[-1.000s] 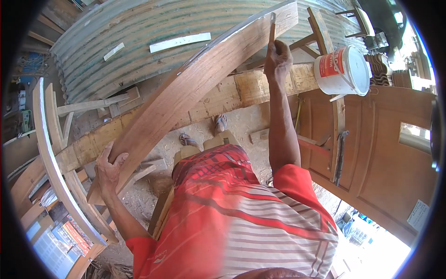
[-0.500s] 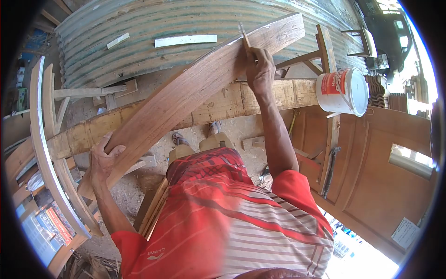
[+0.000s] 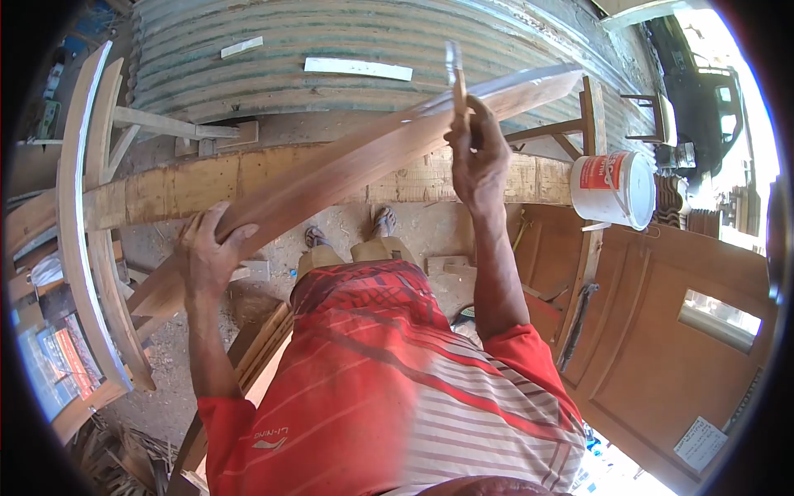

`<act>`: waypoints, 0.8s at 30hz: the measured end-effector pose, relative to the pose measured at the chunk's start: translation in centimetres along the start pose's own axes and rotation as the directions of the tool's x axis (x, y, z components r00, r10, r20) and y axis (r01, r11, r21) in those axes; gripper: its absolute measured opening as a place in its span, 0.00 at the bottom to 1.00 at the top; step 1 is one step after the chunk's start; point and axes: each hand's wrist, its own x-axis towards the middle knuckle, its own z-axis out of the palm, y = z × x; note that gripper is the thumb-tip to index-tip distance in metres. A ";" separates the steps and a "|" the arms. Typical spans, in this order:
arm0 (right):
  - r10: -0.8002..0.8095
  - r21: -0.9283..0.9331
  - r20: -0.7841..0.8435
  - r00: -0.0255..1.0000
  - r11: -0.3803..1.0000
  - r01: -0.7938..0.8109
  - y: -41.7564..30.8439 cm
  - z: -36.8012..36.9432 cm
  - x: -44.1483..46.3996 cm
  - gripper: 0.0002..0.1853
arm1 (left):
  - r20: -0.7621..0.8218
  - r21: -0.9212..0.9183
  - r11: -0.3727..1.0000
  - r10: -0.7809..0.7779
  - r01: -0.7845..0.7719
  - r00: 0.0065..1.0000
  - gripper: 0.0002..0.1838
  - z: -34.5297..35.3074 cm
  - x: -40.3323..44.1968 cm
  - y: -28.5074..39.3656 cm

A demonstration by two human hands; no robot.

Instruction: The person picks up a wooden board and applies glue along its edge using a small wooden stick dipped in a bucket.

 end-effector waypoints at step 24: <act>-0.011 -0.511 0.299 0.954 0.843 0.170 -7.1 -7.1 -9.4 0.27 | -0.134 0.046 0.994 0.108 -0.103 0.985 0.28 2.9 -1.3 3.5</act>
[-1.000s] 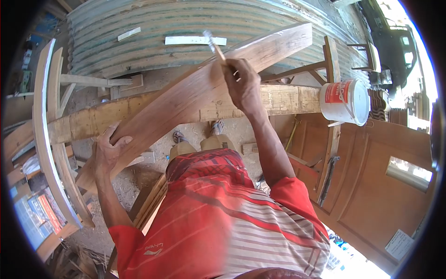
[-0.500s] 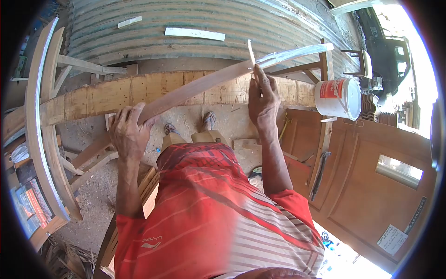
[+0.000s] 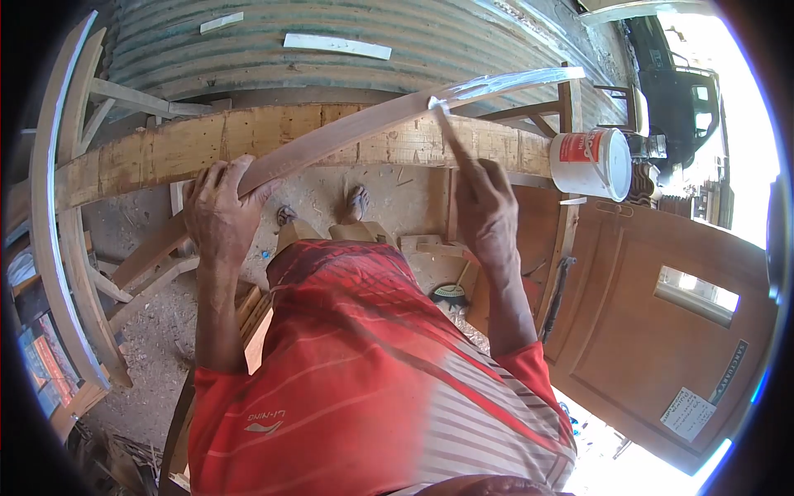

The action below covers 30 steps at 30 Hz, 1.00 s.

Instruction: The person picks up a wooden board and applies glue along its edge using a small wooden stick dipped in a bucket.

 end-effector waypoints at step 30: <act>-0.009 0.104 0.030 1.000 0.995 0.006 14.0 -0.5 5.6 0.22 | 0.070 0.022 0.983 -0.183 0.182 0.981 0.29 -0.4 0.3 2.2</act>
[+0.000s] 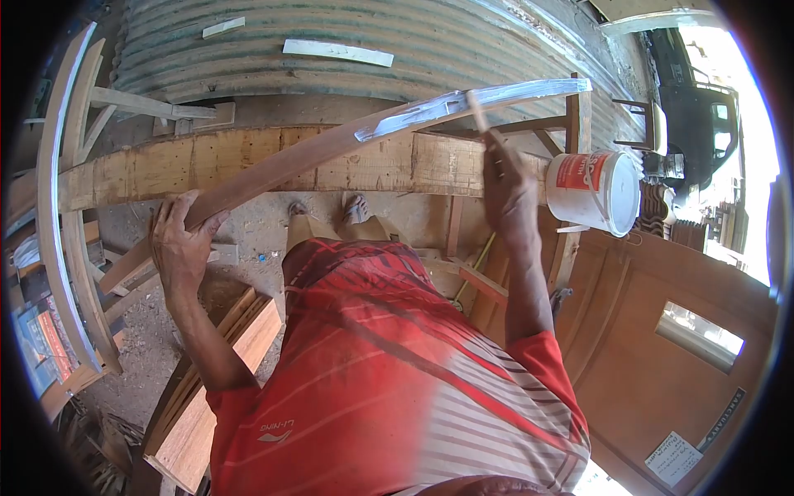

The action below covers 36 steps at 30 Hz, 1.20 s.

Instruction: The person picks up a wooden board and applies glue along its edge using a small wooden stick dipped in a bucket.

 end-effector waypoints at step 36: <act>0.088 0.039 0.080 0.993 0.995 -0.092 -2.8 0.2 -1.1 0.22 | 0.100 -0.015 1.000 0.023 -0.022 0.995 0.27 -0.7 0.8 -0.3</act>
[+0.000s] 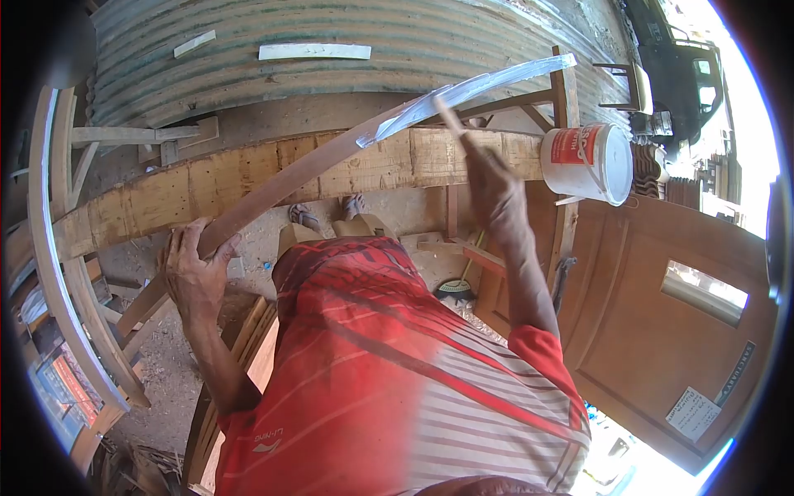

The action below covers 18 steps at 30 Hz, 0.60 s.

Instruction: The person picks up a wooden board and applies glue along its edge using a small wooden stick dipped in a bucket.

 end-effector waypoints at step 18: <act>-0.108 0.025 -0.029 0.994 0.994 0.108 -5.6 3.1 -1.4 0.25 | -0.014 0.025 1.000 0.013 -0.013 1.000 0.29 0.4 -0.1 -0.4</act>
